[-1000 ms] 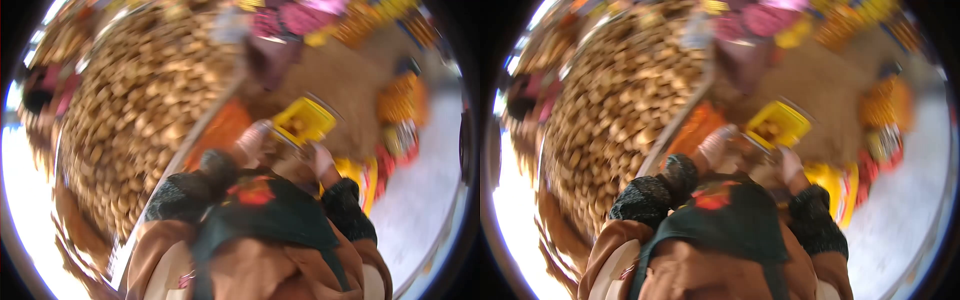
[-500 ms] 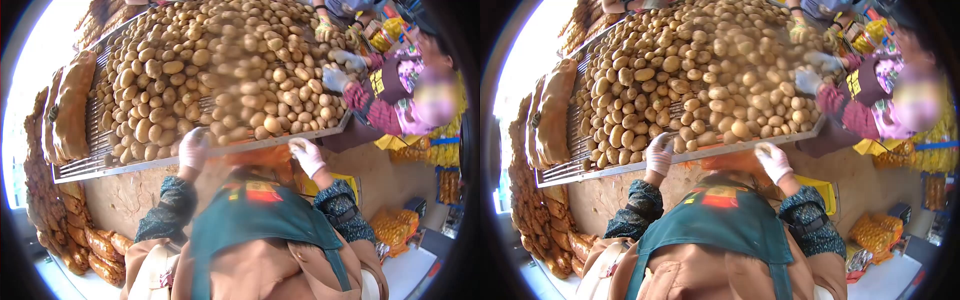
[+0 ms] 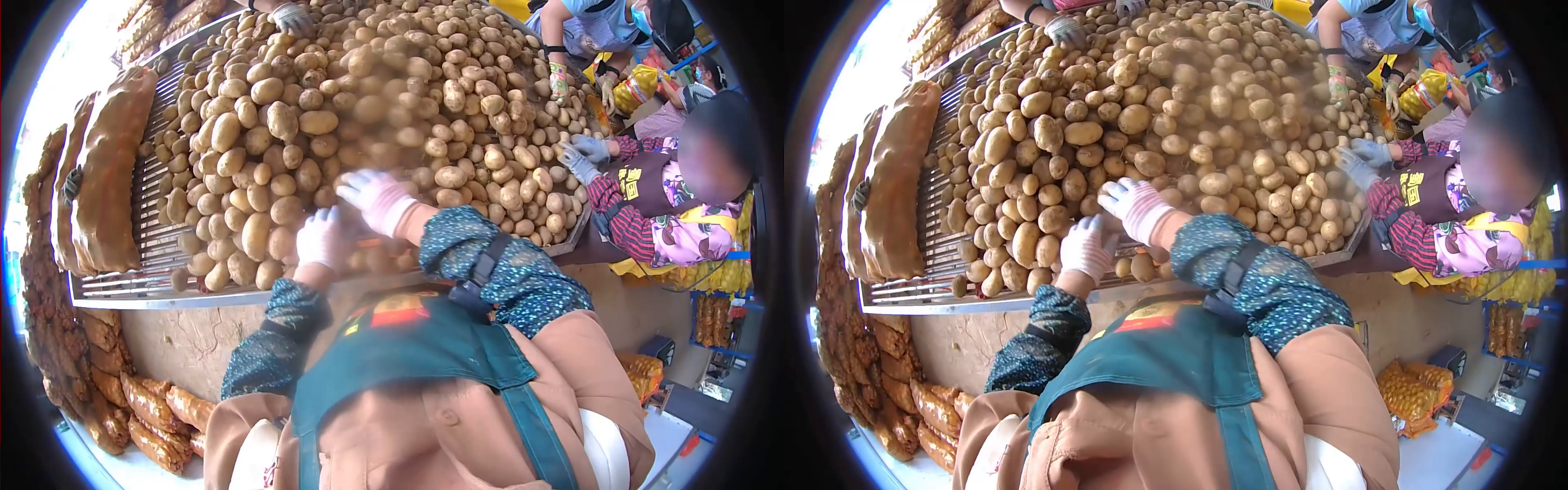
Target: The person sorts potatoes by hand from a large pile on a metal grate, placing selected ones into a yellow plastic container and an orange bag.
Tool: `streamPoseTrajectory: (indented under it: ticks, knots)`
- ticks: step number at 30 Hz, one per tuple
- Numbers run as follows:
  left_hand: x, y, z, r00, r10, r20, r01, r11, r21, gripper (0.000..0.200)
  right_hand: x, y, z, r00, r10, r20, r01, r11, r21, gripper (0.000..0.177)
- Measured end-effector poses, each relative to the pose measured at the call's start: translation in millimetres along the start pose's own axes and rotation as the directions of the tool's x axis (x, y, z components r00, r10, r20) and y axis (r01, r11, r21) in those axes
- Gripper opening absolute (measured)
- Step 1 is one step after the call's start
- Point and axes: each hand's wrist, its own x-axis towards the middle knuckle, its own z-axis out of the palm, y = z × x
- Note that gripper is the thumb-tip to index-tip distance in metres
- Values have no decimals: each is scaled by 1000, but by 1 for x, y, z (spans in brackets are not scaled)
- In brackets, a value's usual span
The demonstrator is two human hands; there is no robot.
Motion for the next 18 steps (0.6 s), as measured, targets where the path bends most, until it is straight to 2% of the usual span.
streamPoseTrajectory:
  ticks: [1,2,3,4,6,7,9,11,12,14,15,16,17,18]
  knots:
    - [0,4,0,998,21,65,-24,999,47,51,9,2,7,1000,1,6,0,999,-41,52]
    - [-2,4,9,997,31,76,-40,992,116,57,17,1,13,993,62,101,-66,997,32,51]
    - [-2,6,10,994,39,104,-50,993,110,64,23,0,21,976,120,183,-138,986,89,50]
    - [1,5,11,988,44,147,-64,988,141,64,33,6,26,953,173,248,-209,969,128,49]
    - [11,-6,27,992,68,103,-79,992,98,57,48,23,43,915,147,376,-194,977,91,45]
    - [13,-7,27,995,66,81,-71,996,56,57,41,30,58,962,155,226,-195,966,171,32]
    - [11,-9,31,995,68,66,-71,997,34,67,34,25,7,917,166,363,-255,944,210,39]
    - [13,3,16,987,54,155,-61,997,44,70,17,25,-12,911,266,314,-372,858,353,46]
    - [11,11,3,981,55,188,-64,997,44,70,14,28,-27,872,295,389,-447,804,391,53]
    - [11,18,-2,978,41,206,-50,998,38,72,10,31,-60,622,426,657,-736,605,304,53]
    - [11,18,-2,976,35,214,-43,998,33,72,14,40,-80,538,286,793,-700,676,232,49]
    - [10,16,2,977,46,208,-52,998,22,73,18,50,-103,414,151,898,-645,745,173,45]
    - [9,12,6,978,59,202,-62,998,11,74,10,54,-130,355,190,915,-833,508,218,33]
    - [10,10,8,978,70,198,-72,997,-1,75,4,69,-124,351,215,911,-888,385,251,29]
